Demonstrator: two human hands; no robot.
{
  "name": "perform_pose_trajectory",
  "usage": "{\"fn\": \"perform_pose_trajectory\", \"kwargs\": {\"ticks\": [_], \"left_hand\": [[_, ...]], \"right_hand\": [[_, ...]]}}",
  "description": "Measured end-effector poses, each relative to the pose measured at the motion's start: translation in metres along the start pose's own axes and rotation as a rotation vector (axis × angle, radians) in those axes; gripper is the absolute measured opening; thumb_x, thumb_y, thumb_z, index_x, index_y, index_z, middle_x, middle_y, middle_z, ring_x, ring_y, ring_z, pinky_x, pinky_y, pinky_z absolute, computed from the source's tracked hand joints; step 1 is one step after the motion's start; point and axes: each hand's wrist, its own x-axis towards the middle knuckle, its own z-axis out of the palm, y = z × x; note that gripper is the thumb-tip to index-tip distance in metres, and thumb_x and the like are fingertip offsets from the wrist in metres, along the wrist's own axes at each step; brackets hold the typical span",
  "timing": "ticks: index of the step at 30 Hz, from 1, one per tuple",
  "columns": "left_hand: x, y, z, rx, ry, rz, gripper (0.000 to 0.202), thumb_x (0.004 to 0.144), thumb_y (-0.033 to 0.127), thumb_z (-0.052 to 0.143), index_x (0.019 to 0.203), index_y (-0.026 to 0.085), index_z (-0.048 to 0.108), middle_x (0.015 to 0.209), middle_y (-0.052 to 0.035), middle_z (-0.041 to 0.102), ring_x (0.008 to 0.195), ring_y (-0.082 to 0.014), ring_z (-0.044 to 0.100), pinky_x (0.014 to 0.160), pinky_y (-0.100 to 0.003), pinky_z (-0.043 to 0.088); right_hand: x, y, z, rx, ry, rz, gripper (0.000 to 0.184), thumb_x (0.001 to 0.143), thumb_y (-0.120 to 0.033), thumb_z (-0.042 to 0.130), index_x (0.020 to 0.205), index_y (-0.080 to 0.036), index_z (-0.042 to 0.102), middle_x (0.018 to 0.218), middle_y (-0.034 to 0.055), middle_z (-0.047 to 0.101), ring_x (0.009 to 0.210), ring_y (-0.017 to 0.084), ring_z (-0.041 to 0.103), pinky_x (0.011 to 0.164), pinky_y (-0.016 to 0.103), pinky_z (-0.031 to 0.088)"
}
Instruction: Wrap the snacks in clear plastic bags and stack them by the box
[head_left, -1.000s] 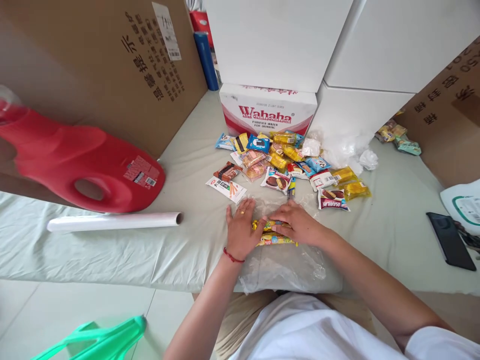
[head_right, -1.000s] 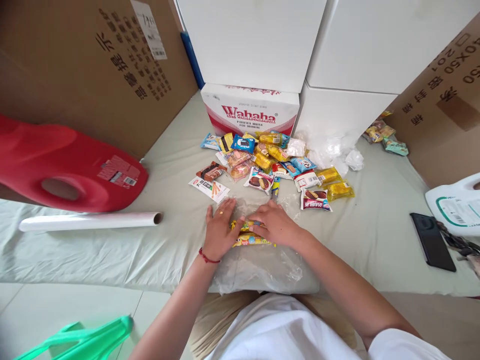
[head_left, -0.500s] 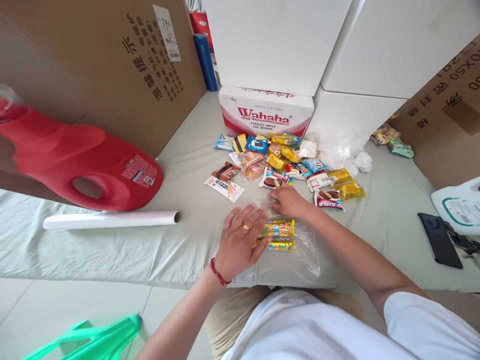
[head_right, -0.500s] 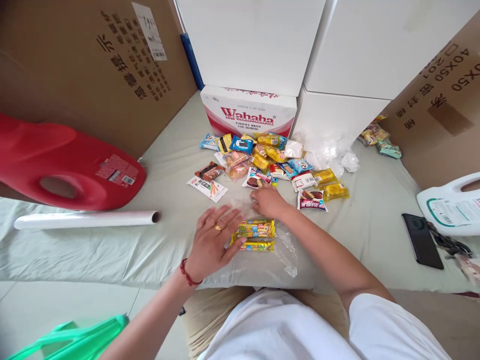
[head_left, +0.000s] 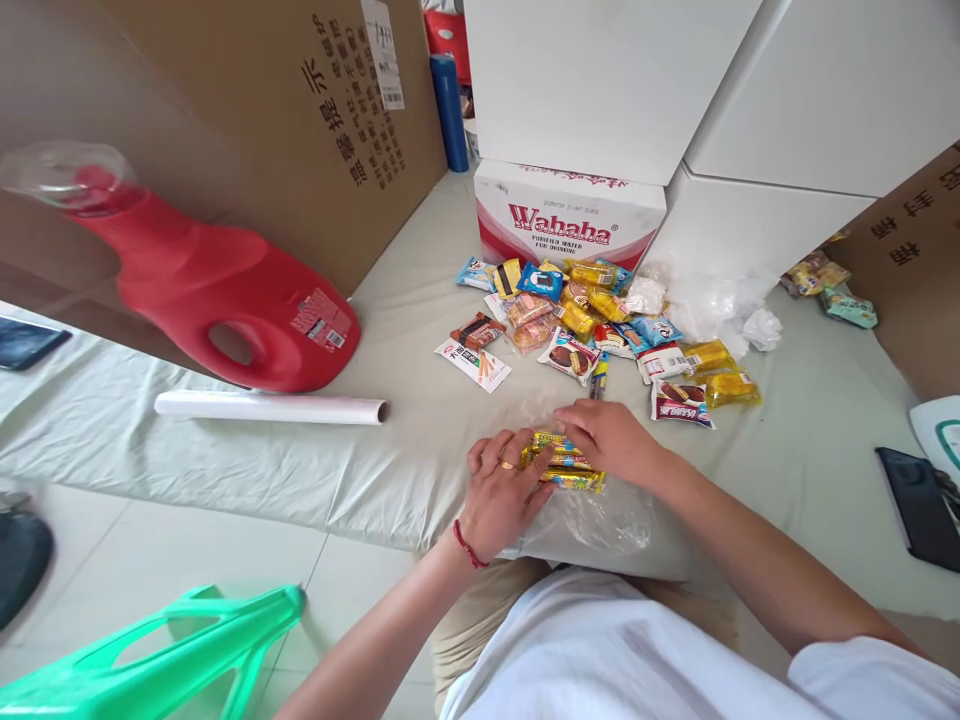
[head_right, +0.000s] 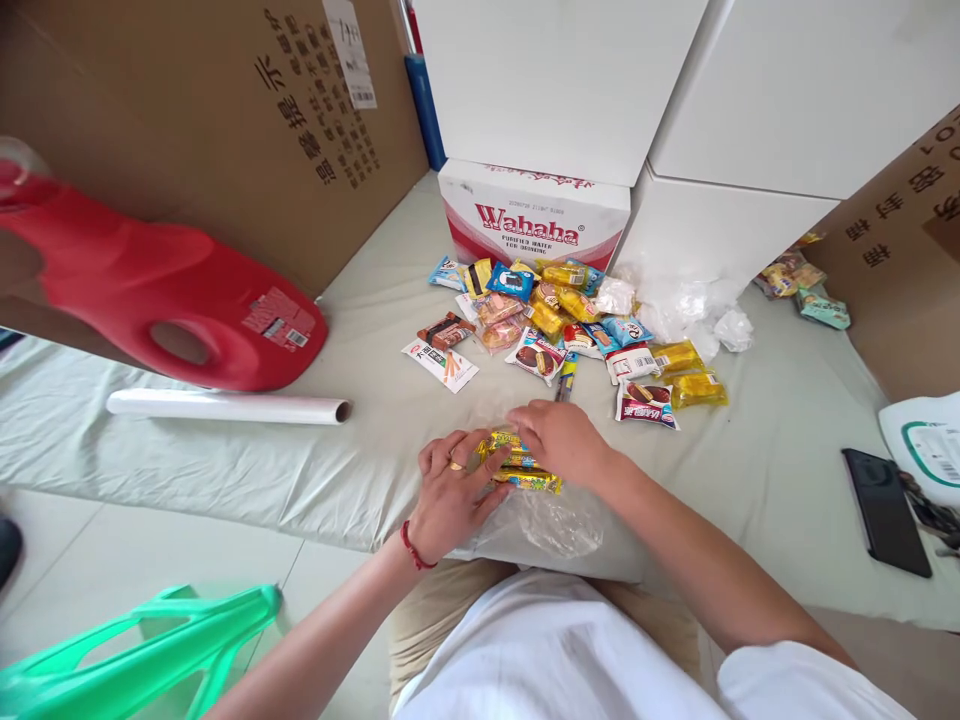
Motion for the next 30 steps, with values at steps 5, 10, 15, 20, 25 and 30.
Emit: {"fn": "perform_pose_trajectory", "kwargs": {"ticks": [5, 10, 15, 20, 25, 30], "left_hand": [[0.0, 0.005, 0.01, -0.021, 0.038, -0.114, 0.033, 0.093, 0.042, 0.066, 0.122, 0.028, 0.07, 0.129, -0.0125, 0.063, 0.121, -0.0334, 0.048, 0.099, -0.048, 0.036], [-0.015, 0.003, 0.012, -0.08, 0.027, -0.306, 0.064, 0.086, 0.049, 0.073, 0.143, 0.027, 0.054, 0.147, -0.0184, 0.046, 0.128, -0.038, 0.047, 0.102, -0.055, 0.043], [-0.034, -0.001, -0.006, -0.295, -0.042, -0.639, 0.09, 0.084, 0.038, 0.068, 0.16, 0.018, 0.025, 0.139, -0.0203, 0.055, 0.099, -0.0274, 0.066, 0.086, -0.043, 0.055], [-0.033, -0.014, -0.021, -0.603, -0.194, -0.92, 0.037, 0.081, 0.042, 0.061, 0.107, 0.018, 0.072, 0.069, -0.0009, 0.065, 0.062, -0.0175, 0.059, 0.06, -0.027, 0.045], [-0.037, -0.032, -0.032, -0.706, -0.089, -1.029, 0.037, 0.079, 0.053, 0.064, 0.085, 0.017, 0.069, 0.074, -0.0032, 0.067, 0.065, -0.017, 0.058, 0.061, -0.028, 0.044], [-0.005, -0.05, -0.032, -0.705, 0.049, -0.744, 0.08, 0.076, 0.041, 0.074, 0.148, 0.023, 0.045, 0.143, -0.0147, 0.057, 0.118, -0.0249, 0.06, 0.095, -0.039, 0.05]], "right_hand": [[-0.027, -0.008, 0.034, -0.087, 0.0, -0.105, 0.042, 0.104, -0.02, 0.044, 0.144, -0.02, 0.057, 0.096, 0.0081, 0.067, 0.09, 0.021, 0.061, 0.077, 0.03, 0.046], [-0.028, -0.001, 0.048, -0.184, 0.013, -0.2, 0.047, 0.104, -0.025, 0.049, 0.151, -0.022, 0.049, 0.1, 0.0097, 0.065, 0.093, 0.024, 0.054, 0.081, 0.037, 0.047], [-0.027, 0.0, 0.042, -0.242, -0.06, -0.268, 0.045, 0.103, -0.018, 0.051, 0.146, -0.03, 0.057, 0.093, 0.0071, 0.063, 0.089, 0.023, 0.049, 0.079, 0.035, 0.04], [-0.032, -0.004, 0.041, -0.309, -0.093, -0.296, 0.049, 0.102, -0.021, 0.055, 0.148, -0.037, 0.053, 0.098, 0.0072, 0.064, 0.094, 0.025, 0.047, 0.078, 0.036, 0.035], [-0.037, -0.002, 0.049, -0.331, -0.073, -0.298, 0.05, 0.1, -0.013, 0.054, 0.145, -0.034, 0.056, 0.101, 0.0077, 0.067, 0.097, 0.025, 0.048, 0.08, 0.038, 0.033], [-0.039, -0.002, 0.05, -0.314, -0.033, -0.294, 0.053, 0.097, -0.01, 0.055, 0.144, -0.034, 0.057, 0.099, 0.0072, 0.068, 0.099, 0.026, 0.049, 0.081, 0.038, 0.034]]}}
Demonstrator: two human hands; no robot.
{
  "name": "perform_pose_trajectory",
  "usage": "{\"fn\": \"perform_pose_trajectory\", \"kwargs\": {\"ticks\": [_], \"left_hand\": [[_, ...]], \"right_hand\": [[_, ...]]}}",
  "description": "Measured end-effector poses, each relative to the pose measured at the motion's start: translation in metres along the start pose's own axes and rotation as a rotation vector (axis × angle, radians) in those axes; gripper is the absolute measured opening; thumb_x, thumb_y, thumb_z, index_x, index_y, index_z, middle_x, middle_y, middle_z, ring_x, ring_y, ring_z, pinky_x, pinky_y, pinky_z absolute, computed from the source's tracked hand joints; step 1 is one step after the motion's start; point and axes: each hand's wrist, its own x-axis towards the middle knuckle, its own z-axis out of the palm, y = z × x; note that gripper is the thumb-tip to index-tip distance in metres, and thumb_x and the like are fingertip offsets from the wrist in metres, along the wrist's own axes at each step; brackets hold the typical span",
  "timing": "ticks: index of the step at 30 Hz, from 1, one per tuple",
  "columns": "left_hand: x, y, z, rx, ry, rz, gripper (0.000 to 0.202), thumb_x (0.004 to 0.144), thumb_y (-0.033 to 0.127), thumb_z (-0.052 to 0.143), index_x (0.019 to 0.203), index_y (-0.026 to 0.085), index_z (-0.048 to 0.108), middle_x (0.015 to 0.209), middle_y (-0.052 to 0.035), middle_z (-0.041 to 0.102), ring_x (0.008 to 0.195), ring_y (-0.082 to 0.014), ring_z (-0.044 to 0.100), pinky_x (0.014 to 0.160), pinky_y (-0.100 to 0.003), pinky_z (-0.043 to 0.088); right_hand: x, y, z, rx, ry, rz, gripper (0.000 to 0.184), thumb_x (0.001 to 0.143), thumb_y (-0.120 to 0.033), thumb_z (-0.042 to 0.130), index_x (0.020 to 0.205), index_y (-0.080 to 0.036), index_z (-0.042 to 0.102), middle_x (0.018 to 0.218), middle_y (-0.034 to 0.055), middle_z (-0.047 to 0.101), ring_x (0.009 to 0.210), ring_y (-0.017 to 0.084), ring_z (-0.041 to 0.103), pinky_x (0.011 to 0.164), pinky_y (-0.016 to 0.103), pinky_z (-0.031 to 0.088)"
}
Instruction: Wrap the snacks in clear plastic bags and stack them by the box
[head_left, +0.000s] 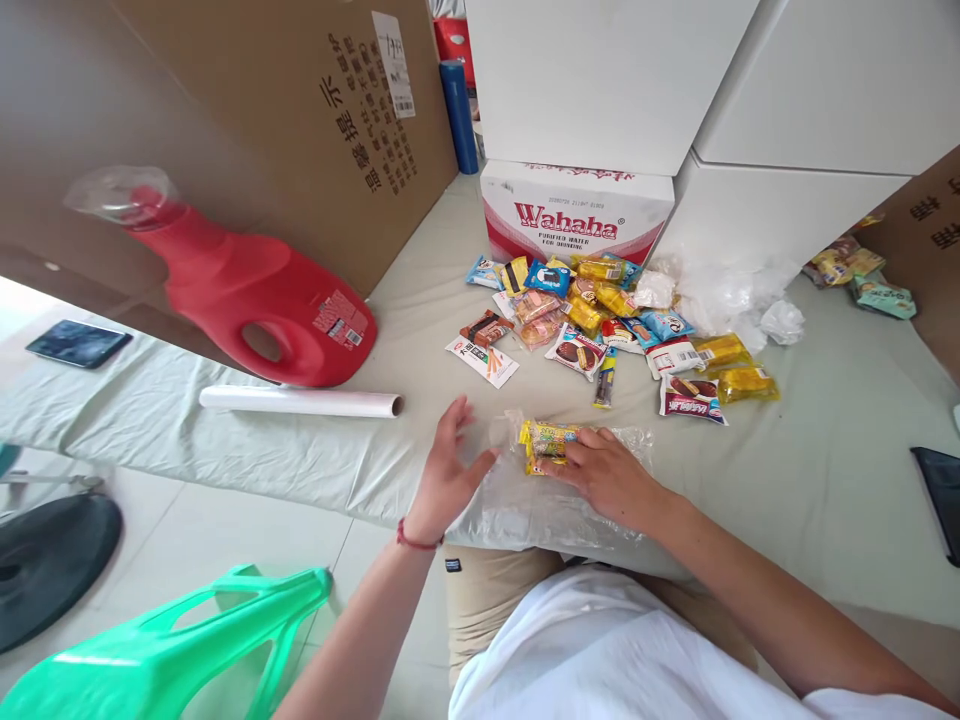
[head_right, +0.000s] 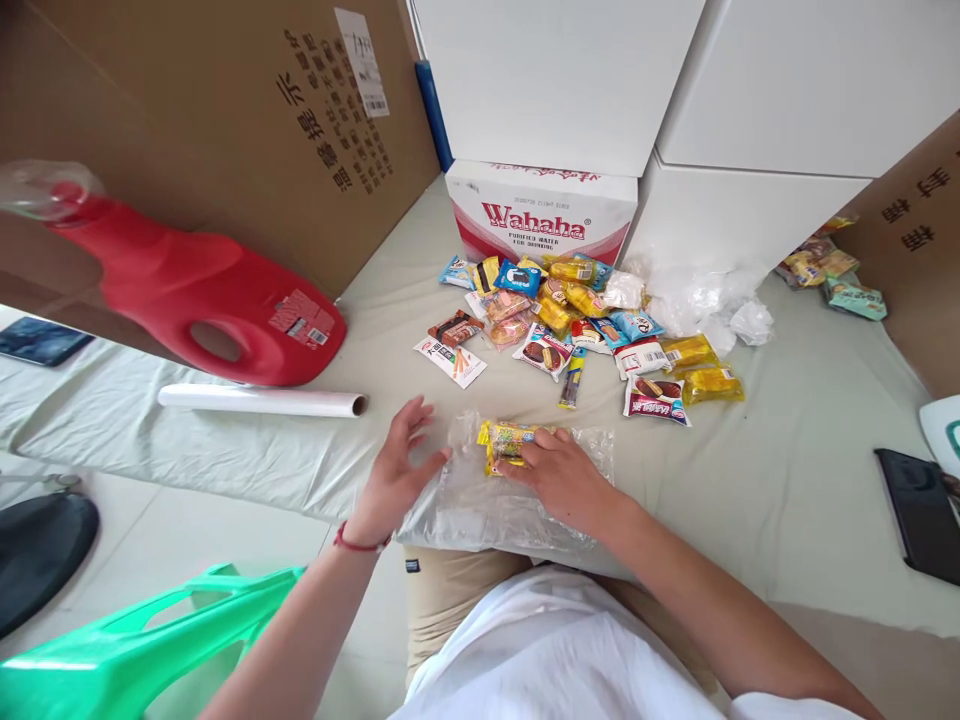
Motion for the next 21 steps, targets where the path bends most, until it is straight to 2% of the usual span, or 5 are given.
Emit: {"fn": "perform_pose_trajectory", "kwargs": {"ticks": [4, 7, 11, 16, 21], "left_hand": [[0.04, 0.004, 0.006, -0.155, -0.365, 0.032, 0.083, 0.074, 0.026, 0.072, 0.152, 0.023, 0.045, 0.118, -0.009, 0.068, 0.084, -0.0149, 0.061, 0.079, -0.031, 0.05], [0.048, -0.003, -0.003, -0.106, -0.559, 0.127, 0.035, 0.08, 0.02, 0.06, 0.111, 0.018, 0.077, 0.082, -0.0025, 0.064, 0.071, -0.0131, 0.056, 0.07, -0.028, 0.047], [0.033, -0.021, -0.035, 0.207, -0.677, 0.337, 0.039, 0.074, 0.003, 0.046, 0.074, 0.023, 0.08, 0.078, -0.003, 0.065, 0.078, -0.0148, 0.061, 0.074, -0.026, 0.048], [0.011, -0.008, -0.07, 0.445, -0.488, 0.469, 0.04, 0.068, -0.002, 0.043, 0.072, 0.022, 0.074, 0.075, -0.0023, 0.063, 0.077, -0.0167, 0.059, 0.07, -0.027, 0.049], [0.003, 0.052, -0.041, 0.233, -0.372, 0.605, 0.036, 0.09, 0.008, 0.043, 0.105, 0.021, 0.073, 0.111, -0.01, 0.067, 0.109, -0.0215, 0.062, 0.093, -0.036, 0.054]], "right_hand": [[0.001, 0.0, 0.001, -0.006, -0.002, 0.001, 0.049, 0.099, -0.014, 0.055, 0.144, -0.035, 0.057, 0.097, 0.0066, 0.068, 0.098, 0.025, 0.049, 0.08, 0.037, 0.034], [0.0, 0.002, 0.003, -0.003, 0.0, -0.007, 0.05, 0.099, -0.014, 0.055, 0.143, -0.036, 0.058, 0.1, 0.0067, 0.068, 0.1, 0.026, 0.048, 0.083, 0.038, 0.034], [-0.002, 0.002, 0.006, 0.015, 0.014, -0.006, 0.056, 0.096, -0.009, 0.056, 0.144, -0.037, 0.057, 0.107, 0.0071, 0.068, 0.104, 0.026, 0.048, 0.085, 0.039, 0.034], [-0.003, -0.001, 0.003, 0.021, 0.019, 0.014, 0.056, 0.094, -0.007, 0.056, 0.142, -0.035, 0.059, 0.103, 0.0077, 0.068, 0.103, 0.026, 0.049, 0.084, 0.039, 0.034], [-0.003, -0.002, 0.003, 0.035, 0.021, 0.016, 0.054, 0.097, -0.01, 0.055, 0.143, -0.037, 0.059, 0.104, 0.0081, 0.068, 0.105, 0.027, 0.049, 0.085, 0.039, 0.036]]}}
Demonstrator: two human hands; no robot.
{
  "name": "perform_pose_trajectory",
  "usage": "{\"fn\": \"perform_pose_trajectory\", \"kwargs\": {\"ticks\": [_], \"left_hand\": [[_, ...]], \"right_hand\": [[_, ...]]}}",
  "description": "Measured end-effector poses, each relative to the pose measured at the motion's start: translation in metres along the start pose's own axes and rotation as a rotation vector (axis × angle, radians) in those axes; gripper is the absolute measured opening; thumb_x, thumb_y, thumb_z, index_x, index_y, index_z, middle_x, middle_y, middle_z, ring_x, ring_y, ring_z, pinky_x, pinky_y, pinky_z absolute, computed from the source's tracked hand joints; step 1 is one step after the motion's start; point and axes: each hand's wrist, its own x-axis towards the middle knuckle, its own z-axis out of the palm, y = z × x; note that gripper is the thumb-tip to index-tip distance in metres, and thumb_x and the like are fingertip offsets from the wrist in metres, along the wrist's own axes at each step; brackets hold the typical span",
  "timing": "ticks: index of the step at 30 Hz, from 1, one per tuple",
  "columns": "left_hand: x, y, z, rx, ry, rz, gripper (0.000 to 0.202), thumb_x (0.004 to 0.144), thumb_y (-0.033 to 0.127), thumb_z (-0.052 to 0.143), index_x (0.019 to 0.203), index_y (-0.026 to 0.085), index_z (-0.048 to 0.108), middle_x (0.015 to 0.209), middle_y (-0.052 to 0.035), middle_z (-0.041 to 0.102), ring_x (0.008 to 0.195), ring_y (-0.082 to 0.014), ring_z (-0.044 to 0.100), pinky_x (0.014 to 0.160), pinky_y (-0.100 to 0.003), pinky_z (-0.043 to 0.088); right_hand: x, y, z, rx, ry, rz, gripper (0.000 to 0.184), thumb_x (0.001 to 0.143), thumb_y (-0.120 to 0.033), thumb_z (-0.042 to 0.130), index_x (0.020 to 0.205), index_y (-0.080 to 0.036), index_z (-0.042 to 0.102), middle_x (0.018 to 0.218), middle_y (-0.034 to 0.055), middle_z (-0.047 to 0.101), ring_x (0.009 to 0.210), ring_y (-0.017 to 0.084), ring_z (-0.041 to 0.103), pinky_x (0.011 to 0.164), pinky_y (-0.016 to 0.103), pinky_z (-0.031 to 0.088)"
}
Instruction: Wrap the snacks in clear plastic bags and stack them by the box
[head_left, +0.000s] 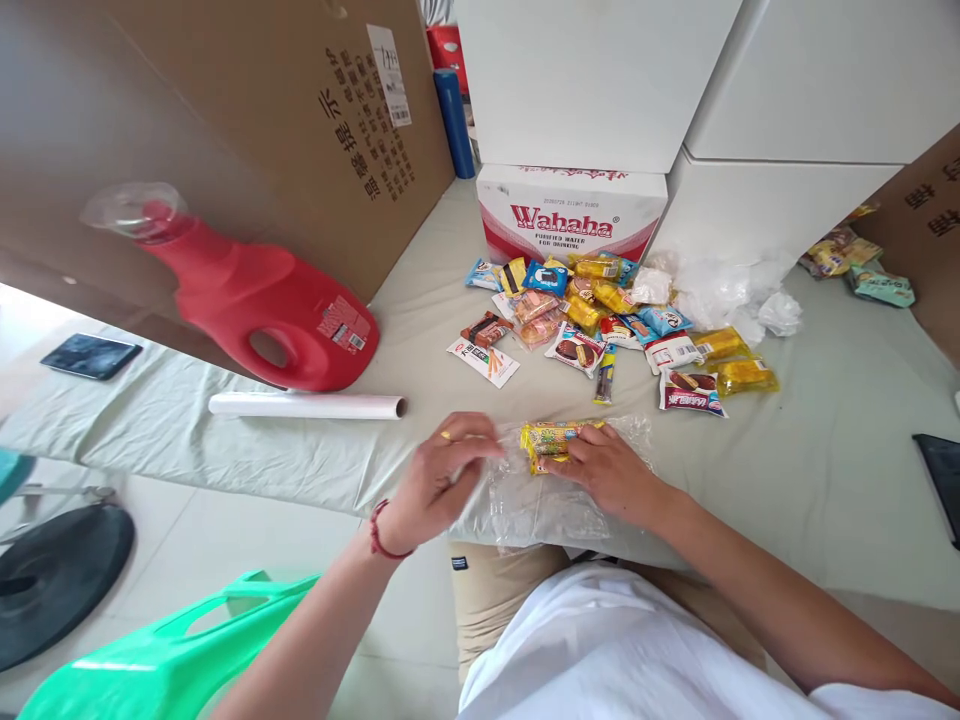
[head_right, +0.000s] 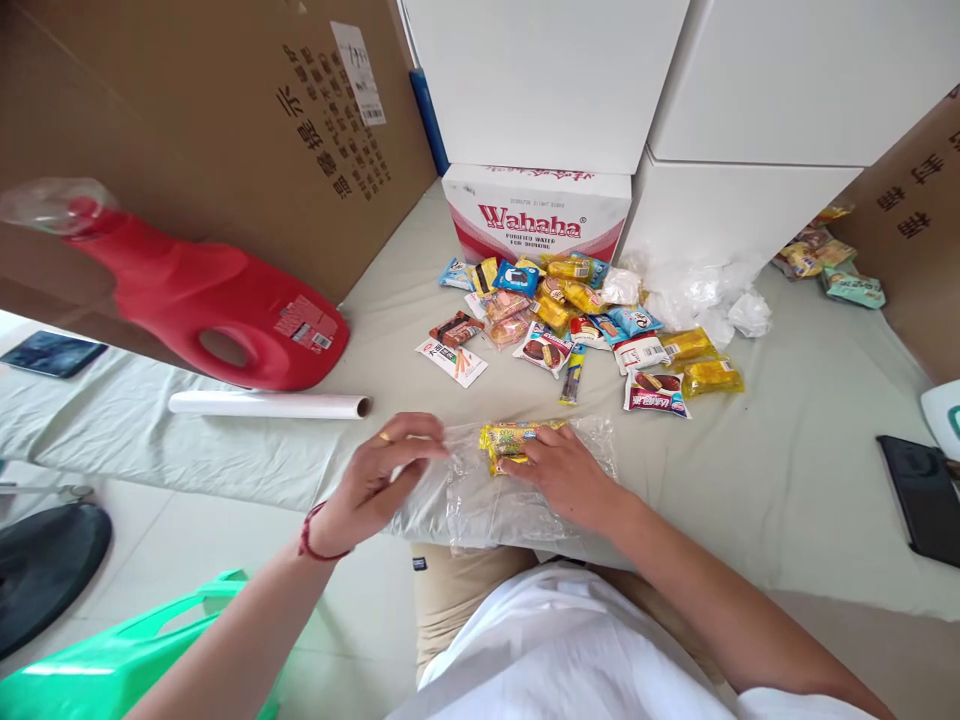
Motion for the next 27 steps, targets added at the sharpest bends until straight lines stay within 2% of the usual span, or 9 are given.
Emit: {"fn": "perform_pose_trajectory", "kwargs": {"ticks": [2, 3, 6, 8, 12, 15, 18, 23, 27], "left_hand": [[0.021, 0.011, 0.018, -0.015, -0.112, 0.108, 0.039, 0.097, 0.013, 0.042, 0.123, 0.023, 0.069, 0.122, -0.0117, 0.065, 0.114, -0.0211, 0.061, 0.096, -0.035, 0.053], [0.03, 0.011, 0.028, 0.01, -0.19, 0.145, 0.04, 0.099, 0.015, 0.041, 0.128, 0.024, 0.068, 0.119, -0.0114, 0.066, 0.11, -0.0206, 0.062, 0.094, -0.034, 0.053], [0.045, -0.006, 0.053, 0.142, -0.392, 0.181, 0.042, 0.1, 0.019, 0.044, 0.134, 0.03, 0.066, 0.102, -0.008, 0.067, 0.093, -0.0201, 0.063, 0.084, -0.033, 0.052], [0.044, -0.021, 0.064, 0.168, -0.439, 0.189, 0.042, 0.101, 0.022, 0.045, 0.137, 0.033, 0.063, 0.1, -0.0065, 0.067, 0.088, -0.0192, 0.063, 0.081, -0.032, 0.051], [0.027, -0.038, 0.078, 0.219, -0.351, 0.219, 0.033, 0.102, 0.028, 0.049, 0.127, 0.032, 0.069, 0.092, -0.0049, 0.067, 0.085, -0.0191, 0.061, 0.076, -0.032, 0.045], [0.014, -0.036, 0.089, 0.321, -0.268, 0.206, 0.03, 0.101, 0.024, 0.051, 0.119, 0.032, 0.073, 0.088, -0.0053, 0.065, 0.087, -0.0206, 0.059, 0.074, -0.033, 0.041], [0.008, -0.03, 0.098, 0.361, -0.24, 0.172, 0.033, 0.1, 0.019, 0.049, 0.121, 0.03, 0.071, 0.087, -0.0059, 0.064, 0.085, -0.0205, 0.058, 0.073, -0.034, 0.041], [0.005, -0.025, 0.102, 0.367, -0.24, 0.132, 0.035, 0.099, 0.018, 0.046, 0.12, 0.027, 0.072, 0.086, -0.0068, 0.063, 0.082, -0.0213, 0.057, 0.073, -0.035, 0.043], [0.009, -0.024, 0.1, 0.329, -0.261, 0.112, 0.036, 0.096, 0.015, 0.047, 0.119, 0.027, 0.073, 0.087, -0.0074, 0.064, 0.082, -0.0219, 0.058, 0.072, -0.034, 0.045]], "right_hand": [[-0.001, -0.001, 0.002, -0.008, 0.004, 0.007, 0.054, 0.098, -0.012, 0.055, 0.145, -0.037, 0.057, 0.109, 0.0085, 0.069, 0.105, 0.027, 0.05, 0.087, 0.041, 0.037], [-0.001, -0.002, 0.004, -0.008, 0.01, 0.01, 0.055, 0.097, -0.012, 0.056, 0.146, -0.037, 0.056, 0.113, 0.0086, 0.068, 0.106, 0.027, 0.05, 0.088, 0.042, 0.037], [-0.002, -0.003, 0.008, -0.006, 0.02, 0.016, 0.056, 0.096, -0.012, 0.057, 0.145, -0.038, 0.057, 0.127, 0.0084, 0.066, 0.113, 0.029, 0.048, 0.093, 0.045, 0.039], [-0.005, -0.003, 0.007, 0.001, 0.021, 0.022, 0.055, 0.096, -0.011, 0.056, 0.145, -0.035, 0.057, 0.129, 0.0093, 0.065, 0.117, 0.029, 0.047, 0.095, 0.046, 0.04], [-0.021, -0.005, -0.002, 0.121, 0.066, 0.042, 0.043, 0.1, -0.017, 0.053, 0.142, -0.027, 0.059, 0.118, 0.0107, 0.066, 0.111, 0.027, 0.05, 0.093, 0.044, 0.045], [-0.046, -0.016, -0.003, 0.21, 0.194, 0.041, 0.032, 0.102, -0.028, 0.056, 0.132, -0.022, 0.064, 0.12, 0.0116, 0.066, 0.114, 0.027, 0.052, 0.098, 0.046, 0.046], [-0.071, -0.032, 0.011, 0.187, 0.28, 0.066, 0.038, 0.098, -0.037, 0.064, 0.133, -0.021, 0.063, 0.123, 0.0128, 0.066, 0.115, 0.029, 0.053, 0.101, 0.05, 0.045], [-0.08, -0.047, 0.044, 0.109, 0.367, 0.208, 0.031, 0.1, -0.024, 0.059, 0.131, -0.024, 0.064, 0.119, 0.0113, 0.069, 0.111, 0.027, 0.056, 0.099, 0.05, 0.046], [-0.07, -0.043, 0.041, 0.127, 0.44, 0.182, 0.025, 0.1, -0.014, 0.055, 0.118, -0.025, 0.069, 0.104, 0.006, 0.073, 0.101, 0.024, 0.055, 0.094, 0.044, 0.046]]}}
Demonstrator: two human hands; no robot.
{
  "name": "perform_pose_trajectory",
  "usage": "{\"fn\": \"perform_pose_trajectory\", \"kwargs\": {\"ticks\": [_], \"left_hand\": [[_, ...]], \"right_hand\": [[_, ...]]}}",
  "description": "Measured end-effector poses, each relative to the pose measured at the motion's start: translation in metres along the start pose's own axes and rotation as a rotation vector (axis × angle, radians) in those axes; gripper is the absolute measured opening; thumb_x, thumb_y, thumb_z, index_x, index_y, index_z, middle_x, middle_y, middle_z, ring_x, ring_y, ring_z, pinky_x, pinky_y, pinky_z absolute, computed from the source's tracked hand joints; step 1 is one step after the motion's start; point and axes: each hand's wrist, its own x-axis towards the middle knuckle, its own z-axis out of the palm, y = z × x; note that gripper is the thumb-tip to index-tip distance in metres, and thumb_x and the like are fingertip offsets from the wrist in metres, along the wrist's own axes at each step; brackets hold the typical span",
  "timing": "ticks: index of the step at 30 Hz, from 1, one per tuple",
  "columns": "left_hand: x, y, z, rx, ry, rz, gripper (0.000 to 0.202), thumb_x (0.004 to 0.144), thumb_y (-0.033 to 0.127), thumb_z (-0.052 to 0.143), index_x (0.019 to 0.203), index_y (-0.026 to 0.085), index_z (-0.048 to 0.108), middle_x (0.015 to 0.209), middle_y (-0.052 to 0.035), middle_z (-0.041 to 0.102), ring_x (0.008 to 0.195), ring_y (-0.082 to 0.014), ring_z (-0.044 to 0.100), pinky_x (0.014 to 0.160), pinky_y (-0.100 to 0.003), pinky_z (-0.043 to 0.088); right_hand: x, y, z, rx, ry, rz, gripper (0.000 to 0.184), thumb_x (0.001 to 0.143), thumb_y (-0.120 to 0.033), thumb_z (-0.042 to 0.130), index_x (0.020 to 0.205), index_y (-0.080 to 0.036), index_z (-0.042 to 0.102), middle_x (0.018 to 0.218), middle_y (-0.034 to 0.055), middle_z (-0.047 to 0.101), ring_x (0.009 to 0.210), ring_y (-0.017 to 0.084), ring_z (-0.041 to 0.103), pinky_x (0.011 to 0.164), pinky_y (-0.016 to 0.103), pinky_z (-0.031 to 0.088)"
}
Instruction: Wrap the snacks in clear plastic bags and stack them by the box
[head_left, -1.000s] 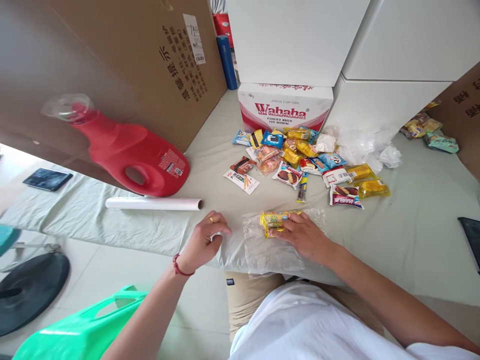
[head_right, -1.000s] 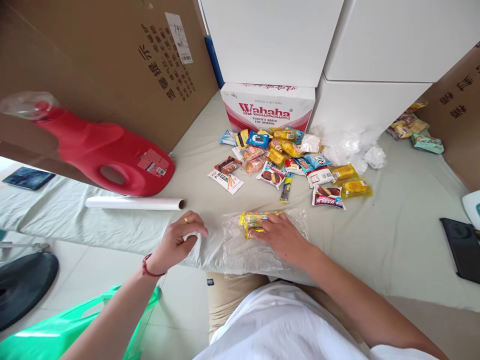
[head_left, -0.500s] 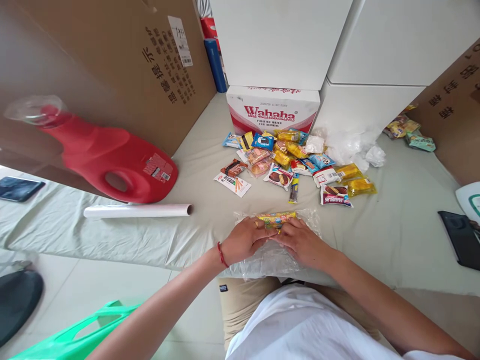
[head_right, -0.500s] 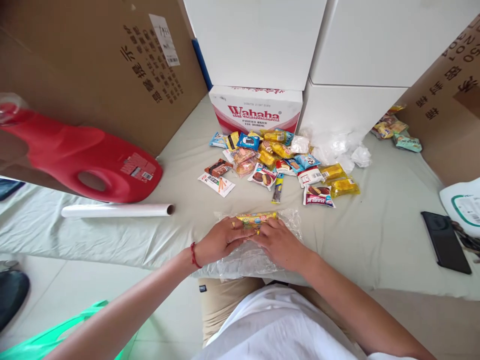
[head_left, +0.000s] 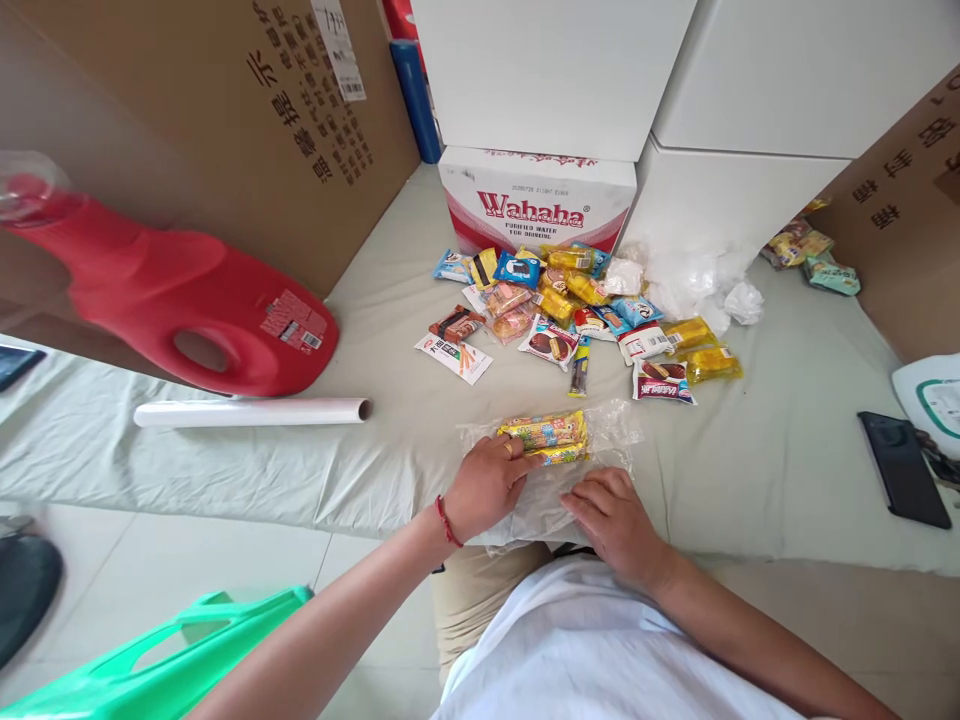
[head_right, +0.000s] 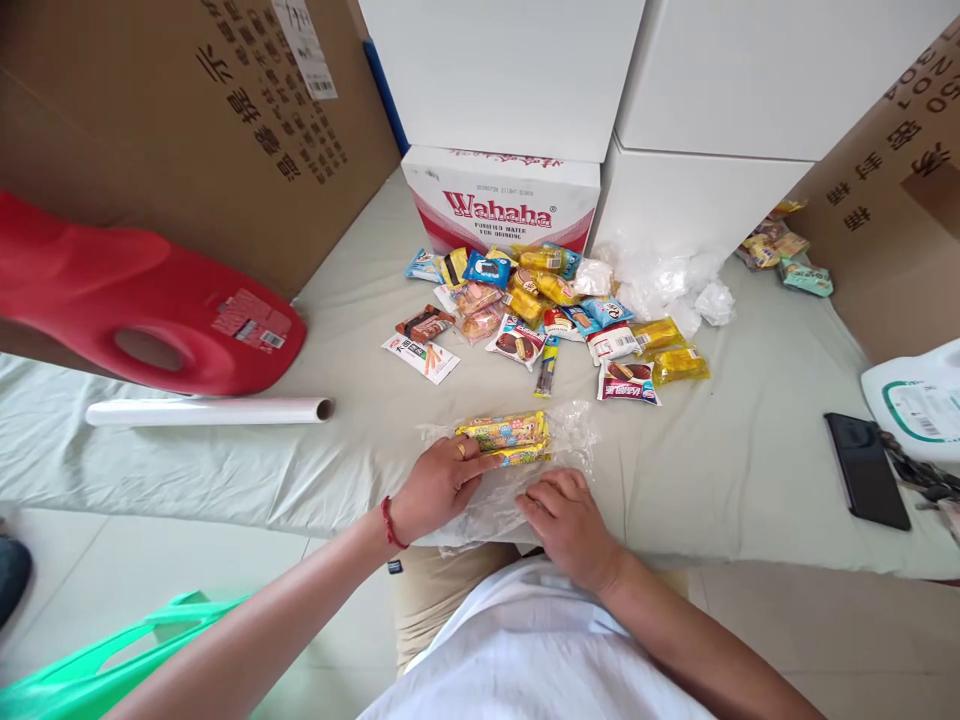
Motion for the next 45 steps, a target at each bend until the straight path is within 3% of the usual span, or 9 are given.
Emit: {"fn": "perform_pose_trajectory", "kwargs": {"ticks": [7, 13, 18, 22, 28, 31, 36, 39, 45], "left_hand": [[0.011, 0.006, -0.011, -0.007, -0.086, 0.013, 0.035, 0.093, 0.012, 0.048, 0.111, 0.026, 0.075, 0.088, -0.0066, 0.069, 0.082, -0.0225, 0.062, 0.071, -0.035, 0.044], [0.014, -0.006, -0.035, -0.101, -0.17, -0.041, 0.03, 0.091, 0.012, 0.047, 0.1, 0.022, 0.074, 0.089, -0.0069, 0.072, 0.083, -0.0225, 0.066, 0.078, -0.037, 0.047], [-0.036, -0.017, -0.051, -0.562, 0.2, -0.211, 0.041, 0.089, 0.019, 0.046, 0.125, 0.022, 0.064, 0.113, -0.0085, 0.07, 0.105, -0.0248, 0.065, 0.092, -0.039, 0.051], [-0.064, 0.001, -0.023, -0.497, 0.466, -0.28, 0.067, 0.084, 0.029, 0.064, 0.147, 0.021, 0.042, 0.145, -0.0154, 0.053, 0.135, -0.0334, 0.049, 0.111, -0.051, 0.042], [-0.032, -0.01, 0.013, -0.192, 0.723, -0.718, 0.018, 0.094, 0.034, 0.059, 0.086, 0.025, 0.072, 0.097, -0.0067, 0.068, 0.105, -0.0275, 0.057, 0.096, -0.046, 0.047], [-0.012, -0.025, 0.011, -0.185, 0.706, -0.839, 0.02, 0.091, 0.037, 0.058, 0.081, 0.023, 0.07, 0.099, -0.0088, 0.067, 0.107, -0.0297, 0.057, 0.098, -0.049, 0.046], [0.012, -0.028, 0.01, -0.042, 0.657, -0.893, 0.036, 0.09, 0.046, 0.06, 0.113, 0.019, 0.066, 0.132, -0.0175, 0.059, 0.138, -0.0388, 0.041, 0.113, -0.061, 0.034], [0.02, -0.028, 0.013, 0.036, 0.601, -0.877, 0.021, 0.087, 0.043, 0.064, 0.088, 0.022, 0.068, 0.136, -0.0157, 0.058, 0.149, -0.0417, 0.028, 0.117, -0.063, 0.026], [0.024, -0.029, 0.018, 0.051, 0.488, -0.822, 0.024, 0.095, 0.034, 0.054, 0.075, 0.022, 0.056, 0.086, -0.0078, 0.064, 0.085, -0.0244, 0.062, 0.078, -0.036, 0.044]], "right_hand": [[0.062, 0.022, -0.026, 0.014, -0.018, 0.059, 0.023, 0.103, -0.021, 0.05, 0.112, -0.023, 0.071, 0.111, 0.0091, 0.069, 0.101, 0.024, 0.053, 0.087, 0.04, 0.045], [0.114, 0.041, -0.01, -0.116, -0.213, 0.075, 0.022, 0.105, -0.021, 0.047, 0.1, -0.019, 0.069, 0.105, 0.0085, 0.069, 0.1, 0.024, 0.053, 0.087, 0.038, 0.038], [0.115, 0.041, 0.01, -0.151, -0.169, 0.157, 0.023, 0.106, -0.023, 0.047, 0.101, -0.02, 0.069, 0.093, 0.0073, 0.067, 0.09, 0.024, 0.052, 0.078, 0.036, 0.034], [0.109, 0.042, 0.016, -0.088, -0.095, 0.153, 0.022, 0.105, -0.023, 0.048, 0.1, -0.021, 0.07, 0.091, 0.0064, 0.064, 0.087, 0.023, 0.051, 0.077, 0.036, 0.034], [0.107, 0.045, 0.014, 0.037, -0.089, 0.191, 0.024, 0.106, -0.028, 0.047, 0.101, -0.021, 0.069, 0.09, 0.0058, 0.064, 0.089, 0.023, 0.054, 0.079, 0.035, 0.036], [0.106, 0.043, 0.014, 0.067, -0.078, 0.21, 0.026, 0.107, -0.03, 0.046, 0.096, -0.021, 0.068, 0.088, 0.0044, 0.065, 0.088, 0.022, 0.056, 0.081, 0.035, 0.035], [0.104, 0.038, 0.02, 0.041, -0.025, 0.233, 0.033, 0.108, -0.035, 0.045, 0.086, -0.021, 0.066, 0.082, 0.0031, 0.063, 0.084, 0.021, 0.055, 0.08, 0.035, 0.034], [0.104, 0.037, 0.026, 0.029, 0.002, 0.296, 0.033, 0.107, -0.034, 0.046, 0.083, -0.021, 0.065, 0.082, 0.0038, 0.062, 0.085, 0.022, 0.055, 0.078, 0.035, 0.035], [0.111, 0.039, 0.023, 0.075, 0.11, 0.251, 0.025, 0.097, -0.017, 0.056, 0.117, -0.022, 0.07, 0.102, 0.0079, 0.063, 0.095, 0.024, 0.052, 0.083, 0.036, 0.037]]}}
